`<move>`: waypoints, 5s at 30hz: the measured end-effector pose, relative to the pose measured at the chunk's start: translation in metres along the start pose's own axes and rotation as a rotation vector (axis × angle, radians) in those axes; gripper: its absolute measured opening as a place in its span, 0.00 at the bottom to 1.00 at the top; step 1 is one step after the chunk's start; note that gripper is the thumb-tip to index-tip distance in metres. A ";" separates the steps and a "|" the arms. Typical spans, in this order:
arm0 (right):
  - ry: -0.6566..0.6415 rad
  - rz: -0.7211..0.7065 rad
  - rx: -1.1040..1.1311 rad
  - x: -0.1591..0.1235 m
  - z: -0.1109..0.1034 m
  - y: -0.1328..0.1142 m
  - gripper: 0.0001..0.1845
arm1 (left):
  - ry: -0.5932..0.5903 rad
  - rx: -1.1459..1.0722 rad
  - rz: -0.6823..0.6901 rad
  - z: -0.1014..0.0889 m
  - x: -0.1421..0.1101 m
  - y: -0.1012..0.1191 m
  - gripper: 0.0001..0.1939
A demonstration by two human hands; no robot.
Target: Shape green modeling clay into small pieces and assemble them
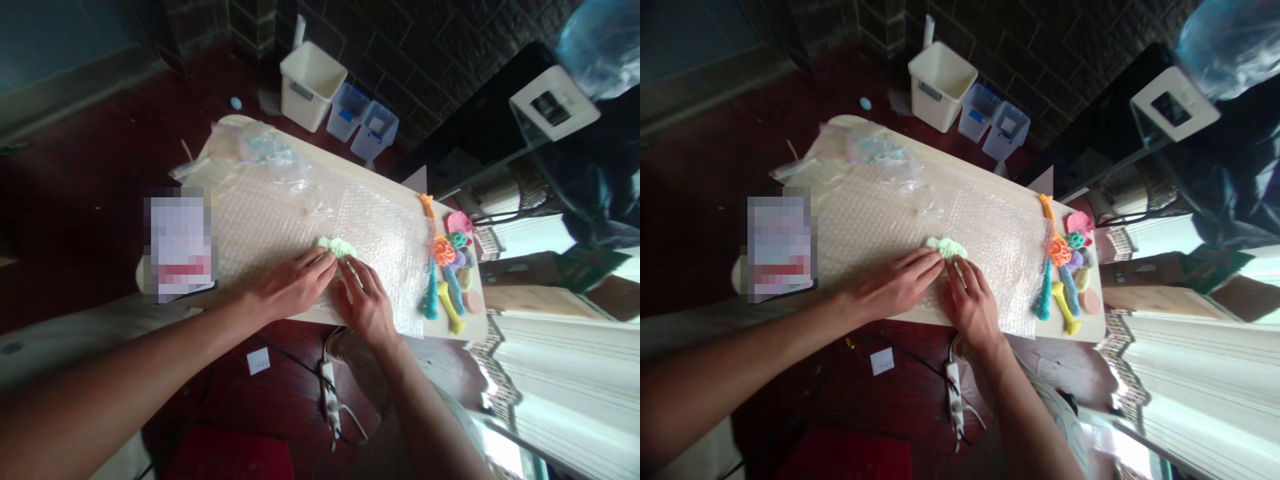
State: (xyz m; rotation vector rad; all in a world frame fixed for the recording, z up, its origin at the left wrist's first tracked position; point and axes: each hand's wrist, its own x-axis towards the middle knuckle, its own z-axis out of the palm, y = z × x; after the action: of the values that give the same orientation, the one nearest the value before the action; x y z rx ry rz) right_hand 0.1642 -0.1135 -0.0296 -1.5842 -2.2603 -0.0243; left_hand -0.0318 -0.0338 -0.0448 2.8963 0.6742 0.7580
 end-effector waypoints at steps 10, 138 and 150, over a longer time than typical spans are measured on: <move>-0.029 0.010 0.059 -0.004 -0.001 0.000 0.32 | 0.050 0.018 0.007 0.004 -0.004 0.002 0.20; -0.152 0.078 -0.048 0.010 -0.014 -0.015 0.29 | -0.056 -0.019 -0.044 -0.008 0.006 0.006 0.21; -0.185 0.108 -0.040 0.011 -0.016 -0.020 0.28 | -0.036 -0.016 -0.077 -0.007 0.002 0.008 0.21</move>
State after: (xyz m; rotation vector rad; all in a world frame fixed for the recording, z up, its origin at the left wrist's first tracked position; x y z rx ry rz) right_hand 0.1478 -0.1147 -0.0072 -1.7939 -2.3200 0.1107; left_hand -0.0303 -0.0408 -0.0366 2.8433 0.7673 0.6979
